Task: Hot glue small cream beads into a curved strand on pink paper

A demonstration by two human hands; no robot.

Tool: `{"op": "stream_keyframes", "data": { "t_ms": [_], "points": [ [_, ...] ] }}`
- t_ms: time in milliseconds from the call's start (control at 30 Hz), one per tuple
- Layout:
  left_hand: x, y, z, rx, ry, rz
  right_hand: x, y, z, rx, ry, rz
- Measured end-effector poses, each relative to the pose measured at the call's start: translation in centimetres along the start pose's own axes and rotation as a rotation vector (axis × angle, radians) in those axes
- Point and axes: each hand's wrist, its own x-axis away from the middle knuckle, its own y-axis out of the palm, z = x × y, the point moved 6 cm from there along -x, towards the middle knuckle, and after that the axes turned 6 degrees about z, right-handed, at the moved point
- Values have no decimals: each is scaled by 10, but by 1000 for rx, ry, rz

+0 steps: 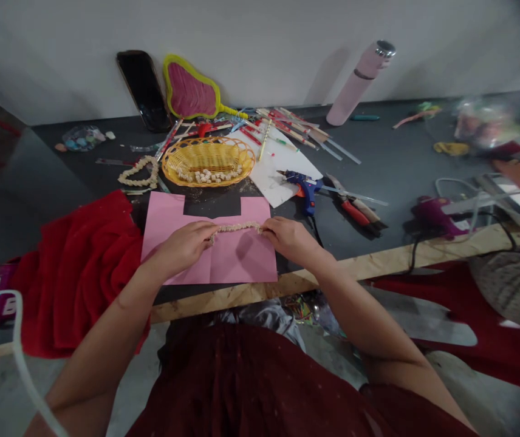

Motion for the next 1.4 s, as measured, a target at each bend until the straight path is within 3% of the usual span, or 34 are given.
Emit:
{"op": "stream_keyframes", "data": {
  "t_ms": [700,1067,1233,1400],
  "points": [
    [-2,0,0,-6,10,4,1,3,0,0,33,6],
    [-3,-6,6,-17,27,-5,-10,-4,10,-122,-40,-3],
    [-4,-7,6,-27,26,-22,-13,-1,5,-104,-155,-26],
    [-5,-8,6,-34,28,-45,-15,0,3,-106,-167,-41]
  ]
}}
